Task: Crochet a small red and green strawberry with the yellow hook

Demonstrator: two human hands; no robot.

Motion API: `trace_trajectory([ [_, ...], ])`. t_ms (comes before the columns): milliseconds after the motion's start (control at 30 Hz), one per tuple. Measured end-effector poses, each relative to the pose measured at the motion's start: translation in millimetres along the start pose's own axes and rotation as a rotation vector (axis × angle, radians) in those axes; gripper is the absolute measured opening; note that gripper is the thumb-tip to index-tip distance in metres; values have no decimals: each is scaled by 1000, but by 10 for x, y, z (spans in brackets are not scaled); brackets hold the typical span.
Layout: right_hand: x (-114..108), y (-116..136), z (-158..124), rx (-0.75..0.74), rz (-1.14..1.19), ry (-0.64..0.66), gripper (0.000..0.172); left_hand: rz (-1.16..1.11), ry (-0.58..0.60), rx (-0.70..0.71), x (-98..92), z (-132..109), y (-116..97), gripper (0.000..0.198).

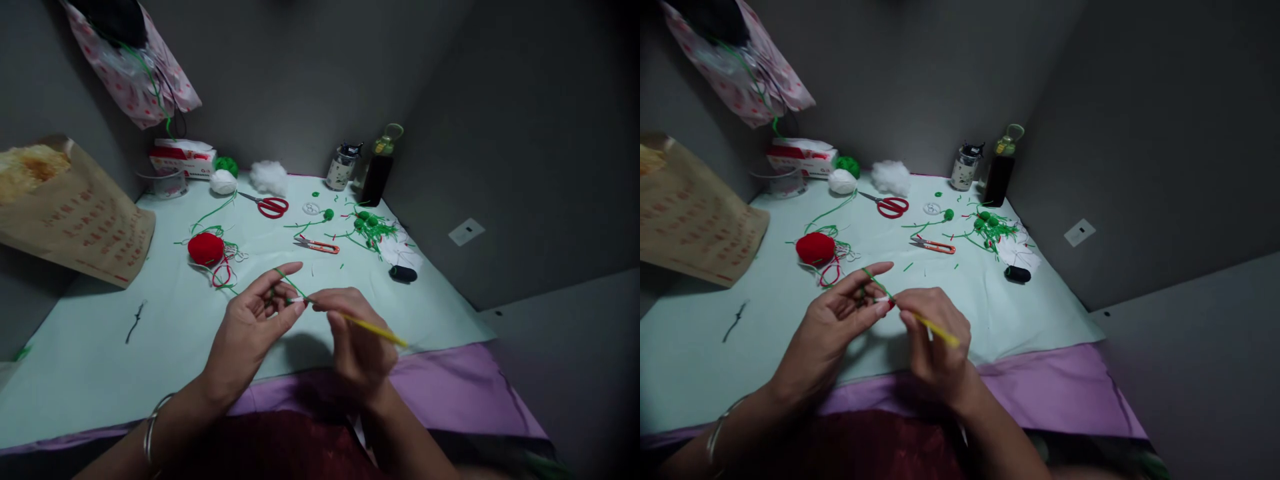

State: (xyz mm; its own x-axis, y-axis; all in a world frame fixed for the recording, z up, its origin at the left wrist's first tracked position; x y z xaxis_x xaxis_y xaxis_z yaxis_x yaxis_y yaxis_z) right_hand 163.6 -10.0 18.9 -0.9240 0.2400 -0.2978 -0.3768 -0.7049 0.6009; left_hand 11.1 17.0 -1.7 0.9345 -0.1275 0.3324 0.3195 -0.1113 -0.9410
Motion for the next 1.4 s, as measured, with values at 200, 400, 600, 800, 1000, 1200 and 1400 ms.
trace_trajectory([
  [200,-13,-5,-5,-101,-107,-44,28,-366,114,-286,95,17,22,45],
  [400,-10,-153,110,244,358,-99,19,-276,105,-206,113,10,-31,40],
  [600,10,-15,-13,-22,-123,-23,32,-229,73,-147,114,11,38,53],
  [800,-88,-96,19,111,107,-144,25,-402,103,-285,93,77,51,27],
  [1000,11,-229,69,311,388,-86,17,-178,109,-134,134,53,3,30],
  [1200,10,-355,20,509,656,-100,18,-152,69,-148,87,34,-10,33],
  [1400,-20,-207,32,390,465,-97,19,-91,43,-103,47,33,-24,34],
])
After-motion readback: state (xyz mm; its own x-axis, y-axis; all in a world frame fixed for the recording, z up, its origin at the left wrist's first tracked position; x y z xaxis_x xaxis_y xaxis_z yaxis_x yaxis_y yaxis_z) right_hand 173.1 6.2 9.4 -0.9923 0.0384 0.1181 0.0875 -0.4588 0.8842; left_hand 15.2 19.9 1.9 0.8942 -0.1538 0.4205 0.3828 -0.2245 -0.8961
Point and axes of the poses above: each hand's wrist, its own z-axis towards the middle knuckle, its own x-axis out of the palm, y = z × x, the point moved 4 cm from there along z, towards the middle knuckle
